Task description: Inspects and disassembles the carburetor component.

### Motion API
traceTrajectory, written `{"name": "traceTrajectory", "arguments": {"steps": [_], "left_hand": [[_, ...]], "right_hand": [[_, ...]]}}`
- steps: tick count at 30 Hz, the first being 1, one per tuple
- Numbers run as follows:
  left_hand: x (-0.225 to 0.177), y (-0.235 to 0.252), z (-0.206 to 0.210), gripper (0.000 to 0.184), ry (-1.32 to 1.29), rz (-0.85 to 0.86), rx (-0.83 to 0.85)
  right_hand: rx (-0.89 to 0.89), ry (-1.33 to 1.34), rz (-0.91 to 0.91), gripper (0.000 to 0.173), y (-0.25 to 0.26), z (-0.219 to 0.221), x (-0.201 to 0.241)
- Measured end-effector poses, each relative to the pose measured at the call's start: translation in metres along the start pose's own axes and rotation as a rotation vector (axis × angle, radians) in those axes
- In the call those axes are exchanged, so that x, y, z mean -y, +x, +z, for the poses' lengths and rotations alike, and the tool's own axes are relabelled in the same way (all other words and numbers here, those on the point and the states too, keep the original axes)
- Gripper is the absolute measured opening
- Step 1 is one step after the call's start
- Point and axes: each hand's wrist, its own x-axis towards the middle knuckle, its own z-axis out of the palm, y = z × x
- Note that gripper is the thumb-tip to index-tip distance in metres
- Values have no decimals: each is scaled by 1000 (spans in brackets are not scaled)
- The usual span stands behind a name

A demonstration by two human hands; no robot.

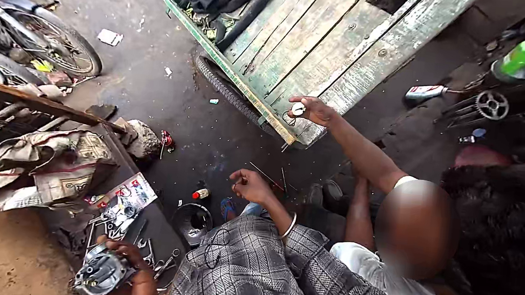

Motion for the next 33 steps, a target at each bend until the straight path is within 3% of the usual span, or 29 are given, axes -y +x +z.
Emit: {"name": "traceTrajectory", "arguments": {"steps": [10, 20, 23, 27, 33], "left_hand": [[1, -5, -8, 51, -39, 1, 78], [-8, -13, -17, 54, -92, 34, 54], [-18, -23, -23, 51, -59, 104, -19], [-39, -39, -25, 51, -31, 212, -27], [-72, -60, -27, 50, 4, 400, -126]], "right_hand": [[11, -7, -37, 32, 1, -1, -2], [-3, -40, -38, 32, 3, 0, -9], [-38, -90, 5, 33, -3, -8, -10], [-172, 40, 57, 32, 5, -22, -52], [-105, -115, 143, 30, 12, -1, -56]]}}
